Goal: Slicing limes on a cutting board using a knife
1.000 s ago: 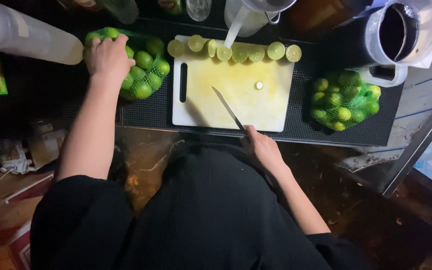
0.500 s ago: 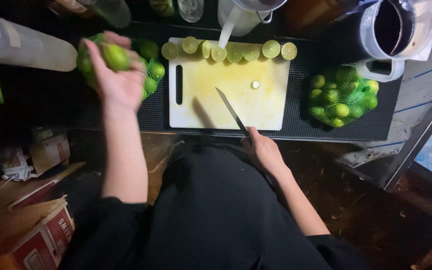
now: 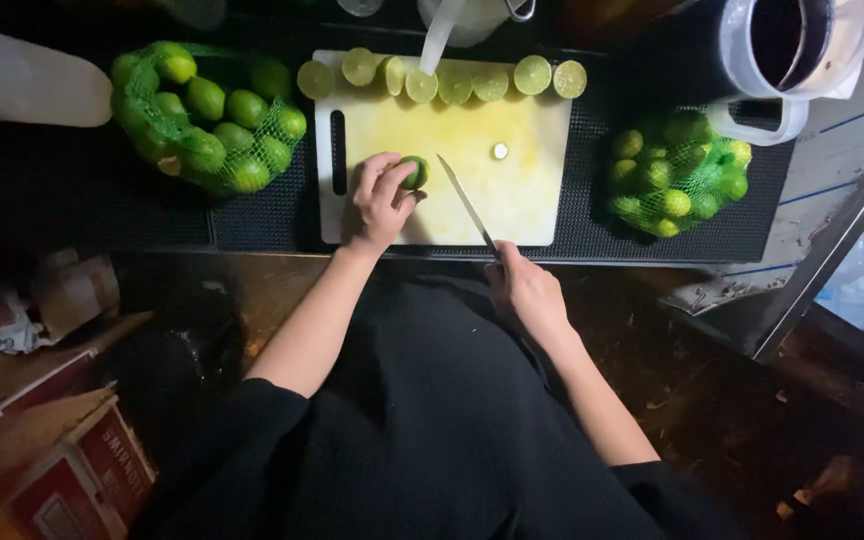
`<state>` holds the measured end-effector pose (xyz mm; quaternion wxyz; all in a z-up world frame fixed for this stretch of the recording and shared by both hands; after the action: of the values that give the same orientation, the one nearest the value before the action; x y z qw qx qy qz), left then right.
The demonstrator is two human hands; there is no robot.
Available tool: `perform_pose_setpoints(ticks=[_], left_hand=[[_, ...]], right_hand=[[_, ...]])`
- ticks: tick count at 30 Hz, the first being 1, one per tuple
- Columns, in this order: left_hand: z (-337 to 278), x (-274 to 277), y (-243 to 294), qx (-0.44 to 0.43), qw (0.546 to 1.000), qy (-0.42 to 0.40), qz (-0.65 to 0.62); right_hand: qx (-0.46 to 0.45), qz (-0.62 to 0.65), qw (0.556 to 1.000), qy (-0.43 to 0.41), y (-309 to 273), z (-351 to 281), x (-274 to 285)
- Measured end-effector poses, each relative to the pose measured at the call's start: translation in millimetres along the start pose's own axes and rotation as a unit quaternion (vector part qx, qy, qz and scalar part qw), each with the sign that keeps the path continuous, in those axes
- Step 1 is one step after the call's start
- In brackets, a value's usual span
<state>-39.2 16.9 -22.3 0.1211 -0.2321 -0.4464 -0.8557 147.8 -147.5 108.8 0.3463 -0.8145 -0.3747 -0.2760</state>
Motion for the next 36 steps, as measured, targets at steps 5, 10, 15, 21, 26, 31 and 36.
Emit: perform_pose_setpoints(ticks=[5, 10, 15, 21, 26, 31, 36], left_hand=[[9.5, 12.4, 13.0, -0.023, 0.998, -0.018, 0.047], [9.9, 12.9, 12.4, -0.029, 0.998, -0.032, 0.042], [1.0, 1.5, 5.6, -0.005, 0.999, -0.035, 0.023], [20.8, 24.0, 22.8, -0.020, 0.999, -0.021, 0.026], [35.4, 37.6, 46.6, -0.060, 0.998, -0.023, 0.023], [25.0, 28.3, 34.9, -0.045, 0.999, -0.005, 0.020], [14.1, 22.5, 21.5, -0.047, 0.999, -0.003, 0.004]], right_hand=[[0.033, -0.085, 0.996, -0.022, -1.1, 3.9, -8.1], [0.062, -0.139, 0.987, -0.045, 1.3, 21.8, -20.3], [0.114, -0.084, 0.990, -0.014, -12.7, 76.8, -38.5], [0.039, -0.140, 0.986, -0.078, 10.1, 40.7, -41.2], [0.064, -0.106, 0.992, -0.015, 2.1, 0.5, -12.3], [0.070, -0.099, 0.991, -0.051, 13.1, 17.9, -43.5], [0.090, -0.076, 0.988, -0.103, -16.1, 41.3, -44.6]])
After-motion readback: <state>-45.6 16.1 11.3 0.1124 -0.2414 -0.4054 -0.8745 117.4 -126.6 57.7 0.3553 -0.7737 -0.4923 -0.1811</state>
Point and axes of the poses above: each hand's wrist, its own z-axis towards the middle knuckle, its own x-axis out of the back of the hand, y = z × x, the point moved 6 cm from there along z, towards the middle knuckle, and after that the axes turned 1 degree about -y, right-handed, at the moved point
